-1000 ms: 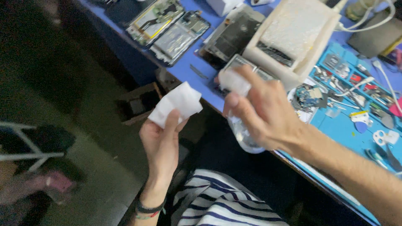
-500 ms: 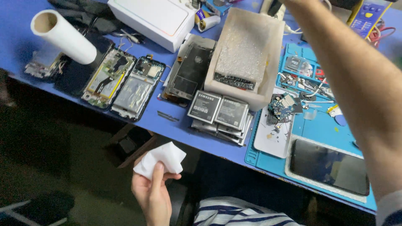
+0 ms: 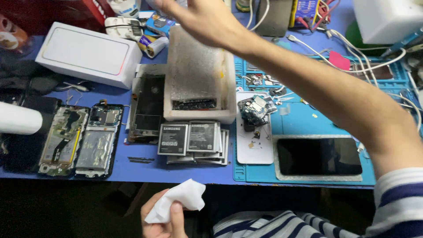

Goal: Wiping the surface of a smartphone screen with a piece of paper towel to clean it.

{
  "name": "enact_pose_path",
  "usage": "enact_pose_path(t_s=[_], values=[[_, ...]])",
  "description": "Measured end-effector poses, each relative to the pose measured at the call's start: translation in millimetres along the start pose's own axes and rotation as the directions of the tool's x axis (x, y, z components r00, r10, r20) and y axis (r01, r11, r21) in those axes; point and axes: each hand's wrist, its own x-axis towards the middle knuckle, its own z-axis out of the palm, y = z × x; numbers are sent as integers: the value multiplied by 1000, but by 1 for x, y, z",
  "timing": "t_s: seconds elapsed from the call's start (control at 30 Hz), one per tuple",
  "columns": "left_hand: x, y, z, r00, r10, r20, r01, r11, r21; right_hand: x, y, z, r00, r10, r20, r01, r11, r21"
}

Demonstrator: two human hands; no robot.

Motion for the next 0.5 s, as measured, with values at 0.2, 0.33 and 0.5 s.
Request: enact_pose_path(t_s=[0.2,0.33,0.5], values=[[-25,40,61,959,159,236,-174,984,42,-167,-167,-141,838,-220,500,75,953,292],[-38,64,94,684,438,583,-442,885,-147,-259,-161,-166,802,-49,595,-8,996,93],[-62,80,125,418,477,773,-398,861,-316,-325,-153,-207,844,248,475,-296,955,29]])
